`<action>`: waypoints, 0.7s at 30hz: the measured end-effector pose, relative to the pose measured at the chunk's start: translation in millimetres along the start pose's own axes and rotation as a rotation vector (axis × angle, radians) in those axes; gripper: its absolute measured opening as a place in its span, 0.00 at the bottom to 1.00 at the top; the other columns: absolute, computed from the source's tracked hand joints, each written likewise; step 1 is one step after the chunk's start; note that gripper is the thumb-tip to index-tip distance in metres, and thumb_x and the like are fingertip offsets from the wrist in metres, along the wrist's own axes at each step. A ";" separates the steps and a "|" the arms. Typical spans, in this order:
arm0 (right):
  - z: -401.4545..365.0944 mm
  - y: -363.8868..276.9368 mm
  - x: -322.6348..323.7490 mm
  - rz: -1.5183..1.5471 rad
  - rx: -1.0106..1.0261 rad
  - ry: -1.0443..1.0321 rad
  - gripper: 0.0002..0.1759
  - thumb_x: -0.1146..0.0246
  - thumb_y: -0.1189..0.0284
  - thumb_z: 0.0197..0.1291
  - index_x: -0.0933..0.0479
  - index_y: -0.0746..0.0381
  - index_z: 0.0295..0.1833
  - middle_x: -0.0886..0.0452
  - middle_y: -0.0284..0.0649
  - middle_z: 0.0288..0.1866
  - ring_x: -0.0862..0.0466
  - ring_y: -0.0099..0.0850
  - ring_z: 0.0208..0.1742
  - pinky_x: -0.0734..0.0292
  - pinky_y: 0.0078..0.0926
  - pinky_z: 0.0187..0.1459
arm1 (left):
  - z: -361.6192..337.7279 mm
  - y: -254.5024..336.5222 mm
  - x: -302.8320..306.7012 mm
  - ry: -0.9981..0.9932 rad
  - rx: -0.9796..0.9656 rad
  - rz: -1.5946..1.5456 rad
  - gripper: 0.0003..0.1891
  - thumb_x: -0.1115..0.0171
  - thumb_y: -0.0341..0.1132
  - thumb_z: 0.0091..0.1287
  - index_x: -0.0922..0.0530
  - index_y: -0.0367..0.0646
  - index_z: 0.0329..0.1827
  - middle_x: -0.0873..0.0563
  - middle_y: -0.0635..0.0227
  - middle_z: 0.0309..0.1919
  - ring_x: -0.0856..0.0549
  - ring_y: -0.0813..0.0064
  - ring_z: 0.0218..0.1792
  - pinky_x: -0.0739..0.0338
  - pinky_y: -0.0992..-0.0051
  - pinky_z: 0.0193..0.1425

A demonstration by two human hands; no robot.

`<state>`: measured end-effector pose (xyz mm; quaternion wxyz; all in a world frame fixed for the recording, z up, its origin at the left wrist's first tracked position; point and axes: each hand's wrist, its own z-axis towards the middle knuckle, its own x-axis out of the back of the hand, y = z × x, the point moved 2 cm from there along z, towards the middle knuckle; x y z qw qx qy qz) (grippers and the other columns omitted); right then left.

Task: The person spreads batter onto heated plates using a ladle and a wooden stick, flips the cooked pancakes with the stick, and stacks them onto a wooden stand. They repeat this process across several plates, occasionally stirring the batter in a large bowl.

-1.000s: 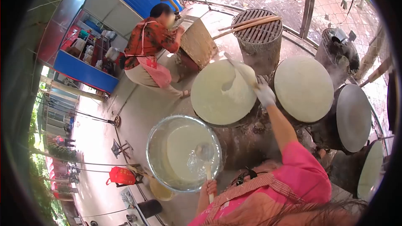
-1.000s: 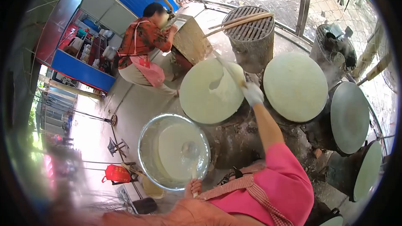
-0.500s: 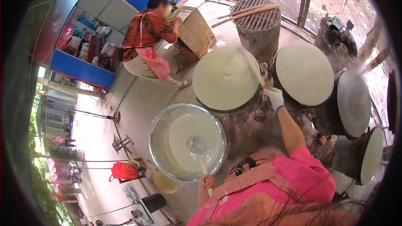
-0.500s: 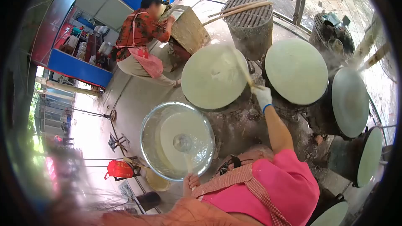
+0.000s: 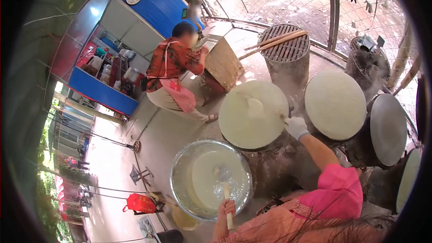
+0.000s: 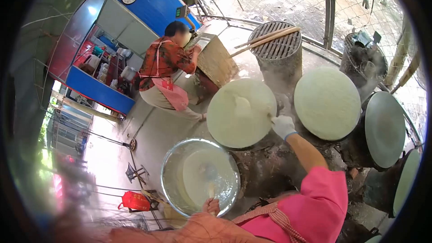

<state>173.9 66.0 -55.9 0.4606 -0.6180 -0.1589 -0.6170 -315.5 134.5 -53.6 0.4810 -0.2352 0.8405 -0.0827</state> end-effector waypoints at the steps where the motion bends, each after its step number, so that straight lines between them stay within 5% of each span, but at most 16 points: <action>1: -9.4 -5.2 15.9 -0.037 0.071 0.015 0.11 0.45 0.59 0.58 0.19 0.49 0.33 0.22 0.48 0.22 0.19 0.44 0.25 0.24 0.44 0.29 | 10.3 0.8 -12.9 0.026 -0.026 -0.005 0.15 0.50 0.35 0.64 0.40 0.47 0.18 0.37 0.74 0.11 0.38 0.82 0.09 0.40 0.80 0.10; 4: -22.8 25.4 32.2 -0.093 0.055 -0.028 0.11 0.43 0.58 0.57 0.20 0.49 0.32 0.21 0.46 0.23 0.19 0.43 0.26 0.24 0.44 0.29 | 51.7 25.6 -32.4 0.098 0.016 -0.015 0.15 0.57 0.36 0.65 0.41 0.48 0.18 0.39 0.75 0.10 0.40 0.82 0.07 0.42 0.79 0.09; 5: -25.8 30.4 25.2 -0.092 0.071 -0.036 0.11 0.43 0.58 0.57 0.20 0.49 0.32 0.21 0.46 0.23 0.19 0.43 0.26 0.24 0.44 0.29 | 77.1 62.5 -16.0 0.308 -0.159 0.343 0.15 0.56 0.36 0.66 0.41 0.49 0.18 0.39 0.76 0.10 0.40 0.83 0.07 0.43 0.80 0.09; 7: -38.3 40.0 11.8 -0.172 -0.165 0.043 0.11 0.42 0.57 0.56 0.20 0.51 0.32 0.21 0.45 0.24 0.19 0.43 0.26 0.24 0.42 0.28 | 100.3 41.4 -71.3 0.209 -0.199 0.540 0.16 0.56 0.35 0.68 0.41 0.49 0.18 0.39 0.78 0.11 0.39 0.84 0.09 0.43 0.82 0.10; 9: -55.4 24.0 21.0 -0.138 -0.016 0.043 0.14 0.41 0.56 0.55 0.21 0.54 0.32 0.20 0.46 0.27 0.19 0.43 0.26 0.24 0.42 0.29 | 126.5 23.1 -111.4 0.132 -0.204 0.422 0.15 0.55 0.32 0.68 0.41 0.48 0.19 0.40 0.78 0.12 0.40 0.85 0.09 0.43 0.83 0.11; 11: -66.1 24.6 27.4 -0.104 0.022 0.042 0.14 0.41 0.55 0.55 0.21 0.54 0.32 0.20 0.47 0.27 0.19 0.44 0.26 0.24 0.42 0.29 | 141.9 -13.8 -155.5 0.176 -0.467 0.668 0.14 0.53 0.29 0.66 0.41 0.48 0.21 0.41 0.79 0.12 0.40 0.86 0.10 0.44 0.84 0.11; 13: -72.8 43.5 27.9 -0.074 -0.209 0.080 0.11 0.40 0.57 0.55 0.20 0.51 0.34 0.22 0.45 0.27 0.21 0.46 0.24 0.25 0.44 0.30 | 171.8 -15.3 -167.8 0.158 -0.353 0.577 0.08 0.51 0.27 0.64 0.39 0.47 0.28 0.39 0.77 0.14 0.39 0.85 0.10 0.44 0.84 0.10; 15: -92.4 24.9 23.2 -0.165 -0.177 0.029 0.11 0.40 0.57 0.55 0.20 0.51 0.35 0.22 0.46 0.26 0.20 0.47 0.24 0.25 0.44 0.30 | 210.8 -11.8 -161.2 0.282 -0.508 0.830 0.08 0.49 0.26 0.62 0.39 0.48 0.35 0.38 0.74 0.15 0.38 0.84 0.10 0.43 0.84 0.10; 19: -123.2 -18.0 -3.0 0.020 -0.097 0.017 0.11 0.40 0.58 0.55 0.19 0.51 0.37 0.22 0.47 0.24 0.20 0.45 0.24 0.25 0.44 0.28 | 259.0 -37.5 -143.6 0.264 -0.507 0.758 0.09 0.48 0.25 0.60 0.38 0.50 0.35 0.38 0.74 0.15 0.37 0.82 0.10 0.43 0.82 0.10; 21: -128.0 -23.3 -1.1 0.119 -0.050 0.080 0.10 0.38 0.60 0.52 0.19 0.51 0.39 0.24 0.45 0.21 0.21 0.44 0.22 0.27 0.41 0.25 | 229.9 -44.4 -147.0 0.051 -0.199 0.263 0.07 0.48 0.30 0.64 0.36 0.48 0.29 0.40 0.75 0.13 0.37 0.82 0.10 0.43 0.81 0.09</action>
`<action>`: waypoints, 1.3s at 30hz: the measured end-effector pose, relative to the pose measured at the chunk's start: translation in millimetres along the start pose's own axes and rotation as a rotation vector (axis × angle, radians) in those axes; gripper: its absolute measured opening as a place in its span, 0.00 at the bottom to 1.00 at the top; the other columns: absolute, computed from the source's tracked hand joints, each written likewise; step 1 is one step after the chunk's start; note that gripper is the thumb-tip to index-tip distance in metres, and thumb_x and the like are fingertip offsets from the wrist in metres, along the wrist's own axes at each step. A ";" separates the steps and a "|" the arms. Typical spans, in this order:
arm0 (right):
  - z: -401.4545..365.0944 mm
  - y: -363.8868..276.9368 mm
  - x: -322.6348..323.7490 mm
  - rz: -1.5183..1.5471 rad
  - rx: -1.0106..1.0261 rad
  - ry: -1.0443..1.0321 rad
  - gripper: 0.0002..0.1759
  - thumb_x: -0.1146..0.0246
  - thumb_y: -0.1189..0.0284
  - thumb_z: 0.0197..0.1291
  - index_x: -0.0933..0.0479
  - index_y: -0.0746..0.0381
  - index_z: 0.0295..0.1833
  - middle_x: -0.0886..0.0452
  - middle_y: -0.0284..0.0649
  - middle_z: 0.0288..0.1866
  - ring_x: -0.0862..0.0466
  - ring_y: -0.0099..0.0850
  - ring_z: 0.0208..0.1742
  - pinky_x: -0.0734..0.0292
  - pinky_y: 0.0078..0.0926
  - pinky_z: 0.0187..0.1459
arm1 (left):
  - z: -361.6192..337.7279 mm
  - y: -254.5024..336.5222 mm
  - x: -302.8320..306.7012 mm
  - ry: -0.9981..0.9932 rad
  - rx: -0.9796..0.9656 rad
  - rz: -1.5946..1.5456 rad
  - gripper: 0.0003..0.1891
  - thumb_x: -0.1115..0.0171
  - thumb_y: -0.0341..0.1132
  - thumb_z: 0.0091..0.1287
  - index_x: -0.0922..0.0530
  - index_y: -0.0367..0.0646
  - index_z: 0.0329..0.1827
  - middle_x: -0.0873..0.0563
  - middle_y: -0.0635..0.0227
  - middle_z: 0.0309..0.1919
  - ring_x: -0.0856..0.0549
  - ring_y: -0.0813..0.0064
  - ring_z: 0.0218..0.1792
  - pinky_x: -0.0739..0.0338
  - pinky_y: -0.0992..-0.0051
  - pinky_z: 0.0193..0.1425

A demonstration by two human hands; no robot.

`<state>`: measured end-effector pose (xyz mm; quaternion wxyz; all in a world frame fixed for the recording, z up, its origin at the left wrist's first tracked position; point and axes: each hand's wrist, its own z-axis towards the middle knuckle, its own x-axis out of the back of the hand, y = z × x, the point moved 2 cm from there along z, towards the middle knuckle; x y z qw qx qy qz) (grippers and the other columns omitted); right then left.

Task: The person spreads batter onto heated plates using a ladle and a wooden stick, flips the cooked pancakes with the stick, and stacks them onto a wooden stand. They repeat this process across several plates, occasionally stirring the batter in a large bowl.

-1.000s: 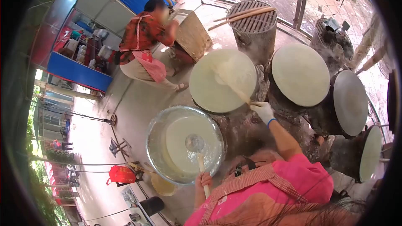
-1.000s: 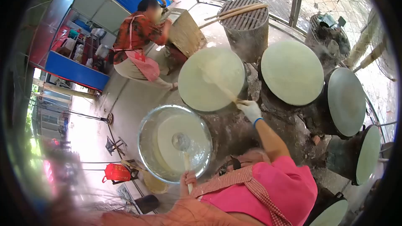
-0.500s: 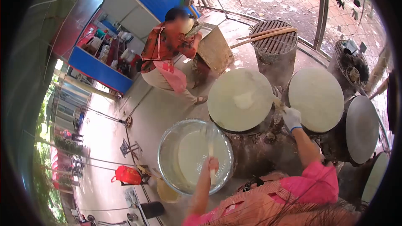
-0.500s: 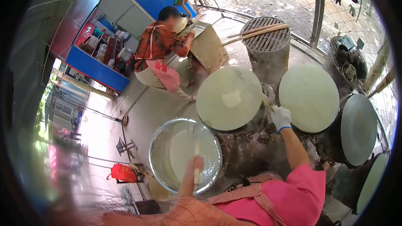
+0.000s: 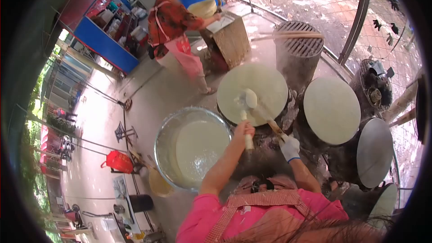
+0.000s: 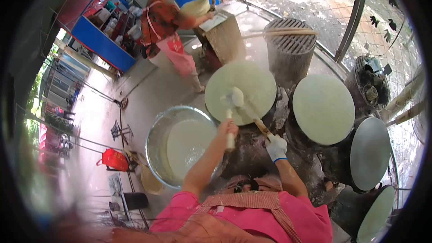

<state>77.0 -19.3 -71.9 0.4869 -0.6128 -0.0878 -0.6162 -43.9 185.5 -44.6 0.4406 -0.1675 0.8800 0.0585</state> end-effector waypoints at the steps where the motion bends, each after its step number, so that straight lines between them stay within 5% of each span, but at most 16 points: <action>1: -12.6 -4.2 11.4 -0.004 0.000 -0.033 0.10 0.38 0.60 0.52 0.19 0.51 0.39 0.24 0.45 0.21 0.21 0.44 0.22 0.27 0.41 0.25 | -42.7 -1.7 6.1 -0.014 -0.190 0.382 0.10 0.49 0.35 0.66 0.36 0.48 0.25 0.40 0.76 0.12 0.37 0.82 0.10 0.44 0.81 0.09; 2: -20.9 -10.7 30.5 -0.038 0.075 0.031 0.11 0.37 0.60 0.52 0.19 0.52 0.38 0.24 0.44 0.21 0.21 0.44 0.22 0.27 0.41 0.25 | -86.9 -5.9 21.1 -0.029 -0.379 0.763 0.15 0.50 0.39 0.68 0.37 0.48 0.21 0.41 0.76 0.11 0.37 0.82 0.10 0.44 0.81 0.09; 5: -16.2 -18.7 25.1 -0.005 0.162 0.045 0.12 0.35 0.59 0.50 0.20 0.53 0.38 0.23 0.45 0.22 0.21 0.44 0.24 0.27 0.40 0.26 | -137.0 -5.5 97.1 -0.082 -0.182 0.462 0.19 0.54 0.45 0.70 0.38 0.48 0.20 0.41 0.76 0.10 0.38 0.82 0.09 0.44 0.80 0.10; 7: -30.6 -20.0 15.1 0.112 0.165 -0.121 0.15 0.34 0.59 0.49 0.20 0.55 0.39 0.21 0.47 0.24 0.20 0.46 0.26 0.27 0.41 0.29 | -155.7 -17.2 113.4 0.033 0.193 -0.254 0.19 0.49 0.42 0.68 0.39 0.47 0.19 0.38 0.74 0.10 0.39 0.81 0.07 0.46 0.77 0.06; 8: -26.9 -38.2 26.1 0.220 0.059 -0.193 0.18 0.34 0.59 0.51 0.21 0.59 0.44 0.19 0.50 0.29 0.19 0.48 0.32 0.26 0.42 0.34 | -162.3 -21.1 116.1 -0.141 0.195 -0.378 0.18 0.49 0.40 0.68 0.39 0.46 0.20 0.38 0.73 0.12 0.39 0.80 0.08 0.43 0.76 0.08; 13: -16.0 -72.2 10.9 0.501 -0.106 -0.432 0.22 0.36 0.63 0.54 0.24 0.64 0.52 0.18 0.52 0.35 0.16 0.41 0.38 0.25 0.31 0.42 | -223.9 4.9 145.8 -0.250 0.183 -0.633 0.17 0.50 0.38 0.67 0.40 0.46 0.19 0.38 0.72 0.11 0.37 0.80 0.11 0.39 0.78 0.14; 16: -14.9 -85.9 14.7 0.207 -0.130 -0.428 0.21 0.37 0.61 0.55 0.23 0.62 0.51 0.18 0.52 0.35 0.17 0.44 0.38 0.25 0.34 0.41 | -245.3 35.4 197.3 -0.374 0.207 -0.555 0.17 0.52 0.39 0.68 0.40 0.45 0.20 0.37 0.71 0.12 0.38 0.79 0.10 0.41 0.78 0.13; 18: -22.9 -85.0 9.4 0.063 -0.191 -0.184 0.20 0.40 0.57 0.56 0.22 0.61 0.48 0.18 0.53 0.34 0.18 0.48 0.38 0.25 0.39 0.40 | -250.6 74.1 234.2 -0.266 0.208 -0.465 0.17 0.53 0.39 0.68 0.39 0.44 0.20 0.37 0.71 0.12 0.39 0.79 0.09 0.42 0.79 0.11; 21: -40.5 -60.0 1.5 -0.223 -0.408 -0.030 0.19 0.42 0.56 0.58 0.23 0.60 0.45 0.19 0.52 0.33 0.19 0.50 0.37 0.26 0.44 0.38 | -272.1 94.4 249.7 -0.111 0.261 -0.591 0.17 0.52 0.40 0.67 0.39 0.44 0.20 0.37 0.72 0.12 0.40 0.79 0.09 0.43 0.79 0.11; 23: -56.6 -62.3 2.6 -0.324 -0.370 -0.015 0.19 0.44 0.54 0.59 0.24 0.59 0.44 0.19 0.53 0.32 0.19 0.51 0.35 0.26 0.47 0.38 | -285.6 109.2 257.8 -0.102 0.290 -0.596 0.17 0.52 0.40 0.67 0.39 0.45 0.19 0.37 0.72 0.13 0.40 0.80 0.08 0.43 0.79 0.10; 27: -101.2 -61.2 10.6 -0.431 -0.144 -0.110 0.19 0.41 0.55 0.57 0.22 0.61 0.40 0.19 0.52 0.33 0.19 0.50 0.35 0.26 0.45 0.38 | -294.4 128.0 266.7 0.032 0.313 -0.597 0.18 0.50 0.41 0.66 0.39 0.45 0.19 0.38 0.73 0.11 0.40 0.81 0.08 0.44 0.80 0.10; 29: -108.3 -58.4 3.7 -0.032 -0.278 -0.361 0.19 0.38 0.56 0.53 0.21 0.63 0.38 0.19 0.50 0.32 0.18 0.46 0.34 0.26 0.41 0.37 | -289.9 129.6 275.9 0.044 0.300 -0.547 0.18 0.50 0.41 0.66 0.40 0.46 0.18 0.38 0.74 0.11 0.40 0.81 0.08 0.45 0.80 0.09; 33: -93.0 -102.9 -13.8 0.203 -0.277 -0.753 0.18 0.34 0.60 0.48 0.19 0.63 0.37 0.19 0.49 0.29 0.18 0.40 0.34 0.27 0.36 0.36 | -263.8 141.2 295.9 0.059 0.336 -0.415 0.19 0.50 0.43 0.67 0.40 0.47 0.18 0.40 0.75 0.10 0.41 0.82 0.07 0.44 0.79 0.08; 39: -61.3 -218.3 -74.9 -0.386 0.326 -0.811 0.16 0.38 0.56 0.49 0.20 0.59 0.30 0.18 0.47 0.30 0.18 0.45 0.35 0.25 0.42 0.38 | -202.0 163.8 344.1 0.620 -0.090 0.216 0.09 0.48 0.35 0.64 0.39 0.45 0.32 0.40 0.74 0.11 0.41 0.80 0.06 0.45 0.76 0.07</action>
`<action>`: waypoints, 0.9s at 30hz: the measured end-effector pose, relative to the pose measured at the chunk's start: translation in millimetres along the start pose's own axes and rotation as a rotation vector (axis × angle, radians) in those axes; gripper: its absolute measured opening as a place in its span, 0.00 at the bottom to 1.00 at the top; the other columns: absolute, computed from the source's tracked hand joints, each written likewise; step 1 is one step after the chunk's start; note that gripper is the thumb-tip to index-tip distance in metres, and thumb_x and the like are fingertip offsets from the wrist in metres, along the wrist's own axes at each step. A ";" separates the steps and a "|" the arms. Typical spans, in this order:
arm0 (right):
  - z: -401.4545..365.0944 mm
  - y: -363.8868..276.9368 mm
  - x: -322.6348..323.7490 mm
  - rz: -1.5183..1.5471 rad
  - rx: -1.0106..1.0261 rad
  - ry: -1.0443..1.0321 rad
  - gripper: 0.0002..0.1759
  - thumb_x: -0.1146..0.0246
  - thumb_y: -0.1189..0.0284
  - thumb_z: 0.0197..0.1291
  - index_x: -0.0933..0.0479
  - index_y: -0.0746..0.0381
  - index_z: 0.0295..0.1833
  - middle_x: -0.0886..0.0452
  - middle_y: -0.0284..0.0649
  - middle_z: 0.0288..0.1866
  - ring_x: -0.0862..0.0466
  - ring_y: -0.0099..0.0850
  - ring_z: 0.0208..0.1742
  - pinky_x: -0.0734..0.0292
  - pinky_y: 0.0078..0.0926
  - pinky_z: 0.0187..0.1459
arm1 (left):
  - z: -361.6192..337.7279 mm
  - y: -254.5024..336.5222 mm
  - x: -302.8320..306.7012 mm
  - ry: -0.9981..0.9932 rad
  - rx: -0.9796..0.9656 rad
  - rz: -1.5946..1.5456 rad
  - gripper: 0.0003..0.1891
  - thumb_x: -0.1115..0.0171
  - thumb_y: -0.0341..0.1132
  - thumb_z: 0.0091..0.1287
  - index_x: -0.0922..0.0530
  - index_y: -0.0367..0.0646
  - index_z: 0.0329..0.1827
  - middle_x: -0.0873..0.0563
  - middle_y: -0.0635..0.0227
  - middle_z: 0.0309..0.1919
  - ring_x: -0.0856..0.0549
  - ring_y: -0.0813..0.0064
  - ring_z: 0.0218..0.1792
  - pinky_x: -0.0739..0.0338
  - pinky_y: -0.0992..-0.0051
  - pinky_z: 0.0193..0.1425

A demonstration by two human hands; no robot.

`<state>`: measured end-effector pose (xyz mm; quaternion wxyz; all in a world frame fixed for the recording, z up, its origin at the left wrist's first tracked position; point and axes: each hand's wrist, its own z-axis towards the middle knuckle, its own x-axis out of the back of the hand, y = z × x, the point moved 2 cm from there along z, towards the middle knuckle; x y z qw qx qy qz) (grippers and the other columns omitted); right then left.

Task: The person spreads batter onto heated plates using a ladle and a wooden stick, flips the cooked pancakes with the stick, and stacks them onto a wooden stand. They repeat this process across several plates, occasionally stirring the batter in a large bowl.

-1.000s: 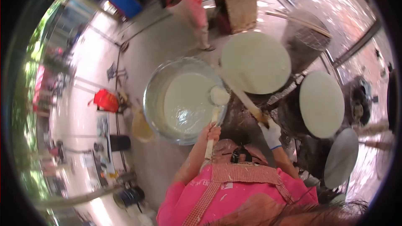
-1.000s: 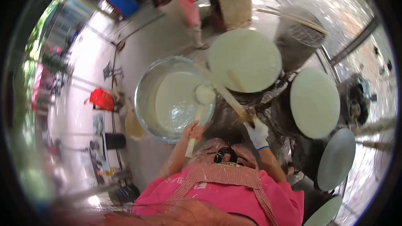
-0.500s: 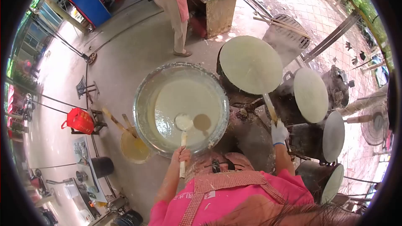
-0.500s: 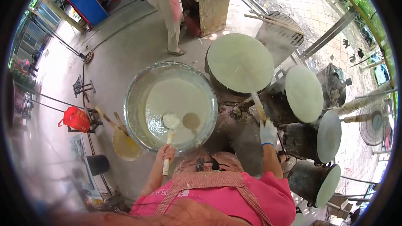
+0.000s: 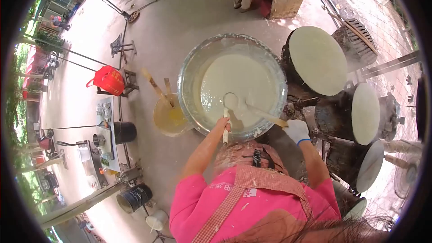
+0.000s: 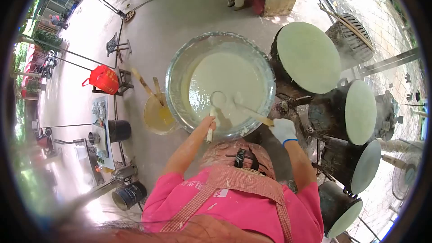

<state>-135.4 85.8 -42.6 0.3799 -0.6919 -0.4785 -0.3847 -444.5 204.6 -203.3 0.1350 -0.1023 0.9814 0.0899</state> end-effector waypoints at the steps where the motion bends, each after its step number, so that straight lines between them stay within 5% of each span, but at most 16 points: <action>1: 4.4 -14.8 6.6 -0.062 0.055 -0.011 0.16 0.38 0.55 0.49 0.19 0.58 0.30 0.18 0.46 0.30 0.18 0.44 0.34 0.24 0.41 0.37 | 15.7 0.4 8.7 0.045 -0.117 0.164 0.08 0.48 0.33 0.64 0.40 0.47 0.34 0.39 0.73 0.12 0.41 0.80 0.06 0.45 0.76 0.07; 4: -7.1 -21.0 33.0 0.120 -0.020 -0.049 0.18 0.38 0.53 0.49 0.20 0.57 0.30 0.18 0.47 0.29 0.18 0.44 0.33 0.24 0.41 0.37 | 25.5 -3.2 21.6 0.101 -0.311 0.412 0.08 0.48 0.32 0.64 0.40 0.48 0.36 0.37 0.73 0.13 0.41 0.80 0.07 0.45 0.77 0.06; 6: -18.2 -6.0 -20.3 0.123 -0.108 -0.014 0.21 0.38 0.49 0.50 0.21 0.58 0.31 0.18 0.47 0.28 0.18 0.47 0.34 0.25 0.43 0.38 | 17.1 -12.3 6.3 0.095 -0.397 0.486 0.08 0.48 0.33 0.65 0.40 0.48 0.35 0.37 0.73 0.13 0.41 0.81 0.07 0.44 0.77 0.06; 11: -80.8 -20.5 -40.0 0.281 -0.213 -0.048 0.19 0.36 0.53 0.50 0.20 0.59 0.36 0.19 0.50 0.30 0.19 0.49 0.35 0.25 0.43 0.38 | -66.4 -21.6 -27.3 -0.264 0.385 -0.447 0.11 0.46 0.38 0.67 0.39 0.48 0.35 0.37 0.75 0.12 0.41 0.82 0.06 0.45 0.80 0.06; 14: -116.6 -17.5 -18.0 0.361 -0.126 0.259 0.19 0.37 0.54 0.52 0.23 0.60 0.35 0.19 0.49 0.29 0.18 0.47 0.32 0.24 0.42 0.35 | -176.8 -6.5 -67.5 -0.390 0.289 -0.337 0.18 0.45 0.46 0.67 0.36 0.45 0.24 0.42 0.77 0.09 0.43 0.86 0.07 0.48 0.83 0.05; 16: -119.9 -14.4 13.2 0.269 0.066 0.551 0.18 0.35 0.56 0.52 0.23 0.61 0.39 0.20 0.46 0.26 0.20 0.46 0.26 0.26 0.42 0.30 | -263.0 3.3 -104.3 -0.320 -0.021 -0.097 0.24 0.45 0.48 0.67 0.43 0.50 0.17 0.43 0.79 0.09 0.44 0.87 0.06 0.50 0.85 0.04; 20: -104.8 -9.9 107.2 0.248 0.269 1.010 0.19 0.35 0.58 0.51 0.23 0.62 0.41 0.19 0.44 0.30 0.20 0.45 0.28 0.27 0.42 0.31 | -391.0 24.9 -138.1 -0.520 -0.308 0.045 0.23 0.46 0.50 0.68 0.41 0.48 0.19 0.44 0.80 0.09 0.44 0.89 0.06 0.51 0.85 0.04; 25: -98.1 -10.8 219.8 0.386 0.304 1.305 0.18 0.33 0.61 0.50 0.22 0.62 0.41 0.19 0.45 0.32 0.19 0.45 0.32 0.26 0.38 0.34 | -483.9 83.2 -149.9 -0.700 -0.679 0.550 0.21 0.46 0.50 0.67 0.39 0.49 0.21 0.43 0.80 0.09 0.44 0.87 0.05 0.51 0.84 0.04; 27: -101.5 -11.5 227.2 0.715 0.171 1.082 0.16 0.33 0.64 0.50 0.21 0.63 0.40 0.18 0.44 0.33 0.19 0.40 0.32 0.26 0.34 0.35 | -505.1 90.8 -151.1 -0.401 -1.126 0.561 0.12 0.48 0.44 0.69 0.33 0.51 0.28 0.39 0.78 0.10 0.42 0.86 0.05 0.50 0.83 0.06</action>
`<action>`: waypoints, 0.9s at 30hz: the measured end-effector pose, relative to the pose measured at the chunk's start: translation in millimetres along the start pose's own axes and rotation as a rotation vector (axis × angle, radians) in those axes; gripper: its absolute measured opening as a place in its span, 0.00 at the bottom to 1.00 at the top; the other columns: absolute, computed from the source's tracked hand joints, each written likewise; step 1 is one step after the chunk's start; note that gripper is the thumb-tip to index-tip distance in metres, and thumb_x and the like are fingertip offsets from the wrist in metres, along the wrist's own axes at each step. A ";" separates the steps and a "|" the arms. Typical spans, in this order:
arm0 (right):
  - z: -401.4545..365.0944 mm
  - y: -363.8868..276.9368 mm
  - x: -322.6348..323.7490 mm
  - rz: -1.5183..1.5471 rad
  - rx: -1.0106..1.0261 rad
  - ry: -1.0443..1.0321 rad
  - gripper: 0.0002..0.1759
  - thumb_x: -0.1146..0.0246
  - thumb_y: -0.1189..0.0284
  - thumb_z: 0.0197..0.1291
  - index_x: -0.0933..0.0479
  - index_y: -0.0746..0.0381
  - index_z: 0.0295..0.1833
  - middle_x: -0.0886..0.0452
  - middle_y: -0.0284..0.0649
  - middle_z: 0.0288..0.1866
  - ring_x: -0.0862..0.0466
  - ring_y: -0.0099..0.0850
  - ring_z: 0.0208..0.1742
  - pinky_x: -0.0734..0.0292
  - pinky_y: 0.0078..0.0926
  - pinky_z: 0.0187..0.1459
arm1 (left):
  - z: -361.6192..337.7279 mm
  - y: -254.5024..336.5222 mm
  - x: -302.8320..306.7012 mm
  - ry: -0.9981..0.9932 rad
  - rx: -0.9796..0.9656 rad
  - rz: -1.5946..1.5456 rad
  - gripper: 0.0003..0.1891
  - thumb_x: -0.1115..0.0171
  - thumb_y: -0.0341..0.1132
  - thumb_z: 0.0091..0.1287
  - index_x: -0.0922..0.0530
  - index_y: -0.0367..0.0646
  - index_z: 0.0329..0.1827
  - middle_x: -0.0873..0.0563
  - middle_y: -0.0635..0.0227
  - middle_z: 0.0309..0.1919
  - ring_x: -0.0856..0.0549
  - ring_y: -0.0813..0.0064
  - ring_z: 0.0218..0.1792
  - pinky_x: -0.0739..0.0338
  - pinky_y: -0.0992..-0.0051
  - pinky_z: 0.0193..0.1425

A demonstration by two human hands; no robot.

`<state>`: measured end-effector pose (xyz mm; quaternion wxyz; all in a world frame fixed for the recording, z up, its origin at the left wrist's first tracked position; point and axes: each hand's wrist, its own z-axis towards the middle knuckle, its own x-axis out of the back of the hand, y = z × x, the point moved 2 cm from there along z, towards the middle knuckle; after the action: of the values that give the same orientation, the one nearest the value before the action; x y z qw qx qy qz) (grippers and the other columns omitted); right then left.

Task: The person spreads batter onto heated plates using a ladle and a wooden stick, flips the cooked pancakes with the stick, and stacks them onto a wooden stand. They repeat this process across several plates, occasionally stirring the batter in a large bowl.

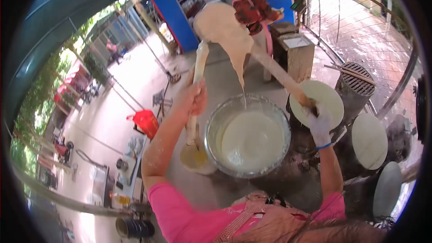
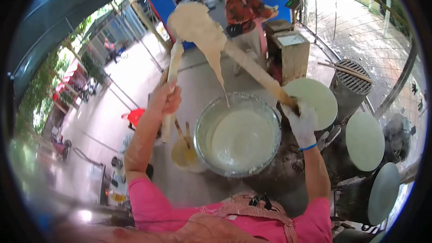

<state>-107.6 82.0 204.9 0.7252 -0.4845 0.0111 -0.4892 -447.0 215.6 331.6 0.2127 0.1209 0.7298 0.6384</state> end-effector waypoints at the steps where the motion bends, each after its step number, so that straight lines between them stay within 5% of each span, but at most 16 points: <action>1: -7.3 7.0 -5.7 -0.001 -0.001 0.037 0.16 0.33 0.64 0.50 0.21 0.63 0.40 0.18 0.44 0.33 0.19 0.40 0.32 0.26 0.34 0.35 | 7.1 -10.4 7.3 0.024 -0.018 0.076 0.12 0.49 0.44 0.69 0.33 0.51 0.29 0.38 0.77 0.10 0.41 0.85 0.05 0.50 0.82 0.06; 3: -44.3 47.9 -38.7 0.194 0.065 -0.027 0.15 0.33 0.65 0.50 0.20 0.65 0.40 0.18 0.41 0.32 0.21 0.32 0.29 0.26 0.32 0.34 | 33.8 -82.4 35.2 0.050 0.054 0.015 0.11 0.49 0.43 0.69 0.33 0.50 0.30 0.38 0.77 0.10 0.40 0.84 0.05 0.49 0.80 0.06; 5: -107.1 98.2 -72.3 0.479 -0.226 -0.259 0.16 0.31 0.64 0.49 0.19 0.65 0.38 0.18 0.38 0.27 0.22 0.27 0.26 0.27 0.30 0.32 | 28.7 -151.1 30.3 -0.057 0.359 -0.214 0.10 0.49 0.42 0.69 0.33 0.50 0.30 0.40 0.79 0.11 0.42 0.84 0.06 0.49 0.81 0.06; 7: -161.8 123.6 -55.6 0.311 -0.474 -0.391 0.15 0.31 0.64 0.50 0.19 0.64 0.38 0.18 0.36 0.26 0.22 0.24 0.26 0.28 0.28 0.30 | 19.8 -187.9 15.7 -0.176 0.646 -0.280 0.10 0.49 0.41 0.69 0.34 0.50 0.30 0.41 0.79 0.11 0.43 0.84 0.06 0.49 0.82 0.07; 8: -187.3 131.4 -46.0 0.145 -0.663 -0.545 0.14 0.31 0.64 0.51 0.18 0.63 0.38 0.18 0.34 0.24 0.22 0.21 0.26 0.28 0.26 0.29 | 24.5 -204.9 5.7 -0.083 0.924 -0.688 0.12 0.50 0.42 0.70 0.35 0.50 0.28 0.42 0.80 0.11 0.44 0.84 0.07 0.50 0.81 0.07; 9: -190.6 106.8 -12.3 0.087 -0.646 -0.511 0.14 0.31 0.63 0.49 0.18 0.63 0.34 0.21 0.35 0.19 0.23 0.21 0.22 0.29 0.26 0.26 | 23.2 -218.5 -9.0 0.054 1.193 -1.101 0.14 0.51 0.42 0.70 0.37 0.50 0.25 0.43 0.80 0.11 0.45 0.84 0.07 0.50 0.81 0.07; 10: -198.8 96.5 14.6 0.023 -0.684 -0.511 0.14 0.31 0.63 0.49 0.18 0.63 0.34 0.21 0.38 0.20 0.22 0.22 0.23 0.29 0.26 0.27 | 18.1 -222.2 -16.0 0.043 1.249 -1.055 0.14 0.51 0.42 0.70 0.37 0.50 0.25 0.43 0.80 0.11 0.45 0.84 0.07 0.50 0.81 0.07; 12: -196.8 99.5 49.9 -0.051 -0.755 -0.402 0.14 0.31 0.64 0.48 0.19 0.64 0.35 0.20 0.40 0.22 0.21 0.23 0.24 0.28 0.26 0.28 | 28.0 -210.1 -39.1 -0.395 1.170 -0.745 0.19 0.53 0.46 0.70 0.39 0.51 0.20 0.42 0.78 0.11 0.43 0.85 0.08 0.48 0.82 0.08; 14: -213.3 103.7 82.9 0.166 -0.641 -0.207 0.14 0.32 0.65 0.49 0.19 0.63 0.38 0.19 0.41 0.27 0.21 0.23 0.27 0.27 0.26 0.31 | 18.7 -195.5 -97.2 -0.416 0.570 0.044 0.24 0.53 0.48 0.71 0.43 0.52 0.15 0.45 0.80 0.09 0.44 0.84 0.07 0.49 0.80 0.08; 16: -228.1 108.7 110.4 0.190 -0.595 -0.178 0.15 0.34 0.66 0.52 0.20 0.63 0.43 0.18 0.41 0.31 0.21 0.22 0.32 0.26 0.23 0.37 | 29.3 -232.3 -133.1 -0.575 0.598 0.027 0.25 0.53 0.49 0.70 0.43 0.52 0.14 0.46 0.80 0.08 0.44 0.83 0.06 0.48 0.80 0.08; 18: -266.2 136.4 129.1 0.155 -0.719 -0.223 0.20 0.35 0.57 0.53 0.20 0.62 0.44 0.19 0.41 0.30 0.20 0.27 0.33 0.27 0.27 0.38 | 31.7 -268.2 -181.0 -0.649 0.970 -0.307 0.24 0.53 0.48 0.70 0.42 0.51 0.15 0.43 0.78 0.10 0.42 0.82 0.08 0.45 0.79 0.09; 20: -331.5 154.1 164.0 0.057 -0.853 -0.229 0.23 0.37 0.52 0.53 0.20 0.62 0.43 0.19 0.46 0.32 0.18 0.35 0.36 0.26 0.32 0.40 | -3.9 -280.5 -247.3 -0.423 1.462 -0.827 0.19 0.55 0.44 0.71 0.35 0.45 0.22 0.40 0.75 0.12 0.39 0.82 0.10 0.41 0.80 0.11; 21: -373.6 168.8 182.4 -0.009 -0.844 -0.216 0.25 0.40 0.49 0.53 0.20 0.61 0.41 0.19 0.45 0.28 0.18 0.36 0.29 0.26 0.32 0.32 | -17.2 -303.3 -281.5 -0.473 1.531 -0.785 0.19 0.55 0.44 0.71 0.35 0.45 0.22 0.40 0.75 0.12 0.39 0.82 0.10 0.41 0.80 0.11; 23: -452.1 174.4 227.8 -0.166 -0.764 -0.119 0.24 0.41 0.49 0.54 0.20 0.60 0.41 0.19 0.48 0.32 0.18 0.43 0.34 0.25 0.36 0.36 | -46.5 -347.7 -341.1 -0.470 1.667 -0.920 0.14 0.57 0.39 0.71 0.33 0.36 0.33 0.36 0.74 0.15 0.36 0.82 0.12 0.36 0.80 0.13; 24: -481.5 166.3 258.5 -0.190 -0.828 -0.051 0.24 0.41 0.49 0.54 0.20 0.60 0.41 0.19 0.48 0.32 0.18 0.43 0.34 0.25 0.36 0.36 | -55.8 -376.2 -373.2 -0.539 1.784 -0.968 0.14 0.58 0.36 0.70 0.32 0.30 0.43 0.36 0.73 0.14 0.36 0.83 0.12 0.34 0.80 0.13; 27: -546.7 110.2 321.8 -0.359 -1.152 0.096 0.22 0.42 0.50 0.54 0.21 0.57 0.41 0.19 0.48 0.35 0.18 0.46 0.38 0.24 0.37 0.41 | -93.0 -405.8 -468.7 -0.549 2.003 -1.005 0.14 0.58 0.35 0.71 0.32 0.30 0.44 0.34 0.72 0.15 0.35 0.82 0.11 0.33 0.79 0.13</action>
<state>-130.8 -522.3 -16.2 0.2511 -0.7709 0.2248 -0.5404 -39.1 -139.4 14.5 0.4033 0.0661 0.8041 -0.4317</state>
